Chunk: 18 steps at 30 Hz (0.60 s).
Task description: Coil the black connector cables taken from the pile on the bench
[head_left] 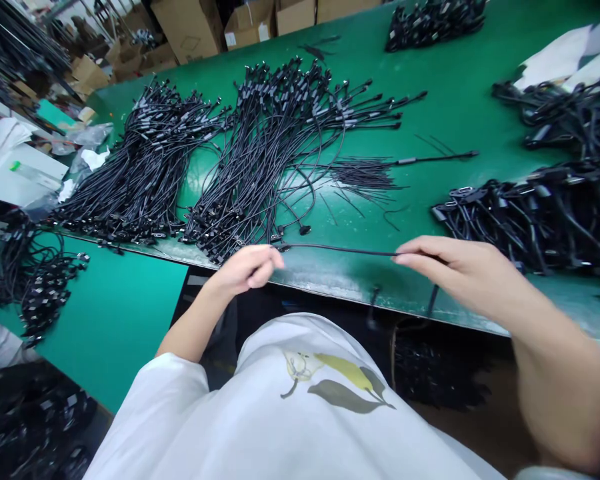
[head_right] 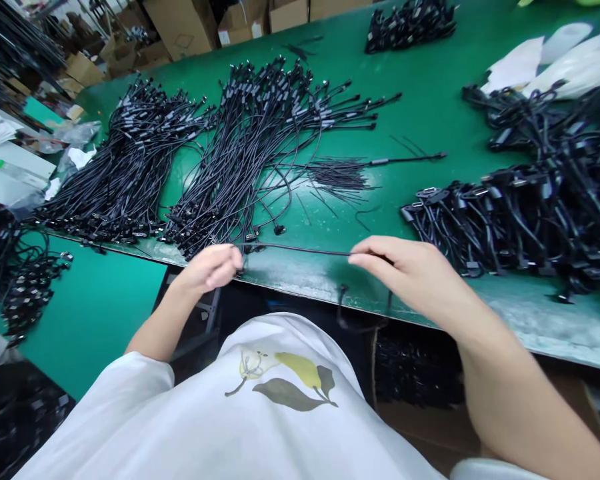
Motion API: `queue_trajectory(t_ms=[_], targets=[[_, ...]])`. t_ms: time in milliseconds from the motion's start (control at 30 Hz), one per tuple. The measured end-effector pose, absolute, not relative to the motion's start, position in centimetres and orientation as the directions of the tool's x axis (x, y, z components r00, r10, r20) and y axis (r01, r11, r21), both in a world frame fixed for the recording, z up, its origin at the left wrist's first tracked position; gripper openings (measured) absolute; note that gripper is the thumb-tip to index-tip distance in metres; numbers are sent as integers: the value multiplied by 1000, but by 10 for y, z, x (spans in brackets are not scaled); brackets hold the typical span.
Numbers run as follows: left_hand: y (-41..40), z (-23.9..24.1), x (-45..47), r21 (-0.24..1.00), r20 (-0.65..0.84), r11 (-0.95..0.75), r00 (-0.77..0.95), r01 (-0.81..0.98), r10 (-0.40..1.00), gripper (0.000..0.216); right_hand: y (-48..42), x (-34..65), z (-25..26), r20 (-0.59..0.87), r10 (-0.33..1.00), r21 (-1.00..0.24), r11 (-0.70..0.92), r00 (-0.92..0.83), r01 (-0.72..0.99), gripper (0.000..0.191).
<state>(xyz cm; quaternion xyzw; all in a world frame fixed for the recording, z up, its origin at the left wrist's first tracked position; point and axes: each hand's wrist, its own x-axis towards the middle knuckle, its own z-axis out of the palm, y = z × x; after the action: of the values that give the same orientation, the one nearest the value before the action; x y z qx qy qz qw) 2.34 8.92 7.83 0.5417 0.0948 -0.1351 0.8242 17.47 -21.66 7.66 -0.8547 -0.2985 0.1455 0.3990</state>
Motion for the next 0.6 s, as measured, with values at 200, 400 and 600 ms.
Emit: queue_trajectory(t_ms=[200,400,600], targets=[[111,99,26,873,-118,480,918,-85,378,27,-237,172,46,62,630,-686,-537,774,492,42],[27,80,32,986,-54,-156,998,50,-19,34,-187,124,64,144,911,-492,-274,387,827,35],[26,79,24,923,-301,137,895,360,-329,46,-178,158,94,175,794,-601,-382,582,702,30]])
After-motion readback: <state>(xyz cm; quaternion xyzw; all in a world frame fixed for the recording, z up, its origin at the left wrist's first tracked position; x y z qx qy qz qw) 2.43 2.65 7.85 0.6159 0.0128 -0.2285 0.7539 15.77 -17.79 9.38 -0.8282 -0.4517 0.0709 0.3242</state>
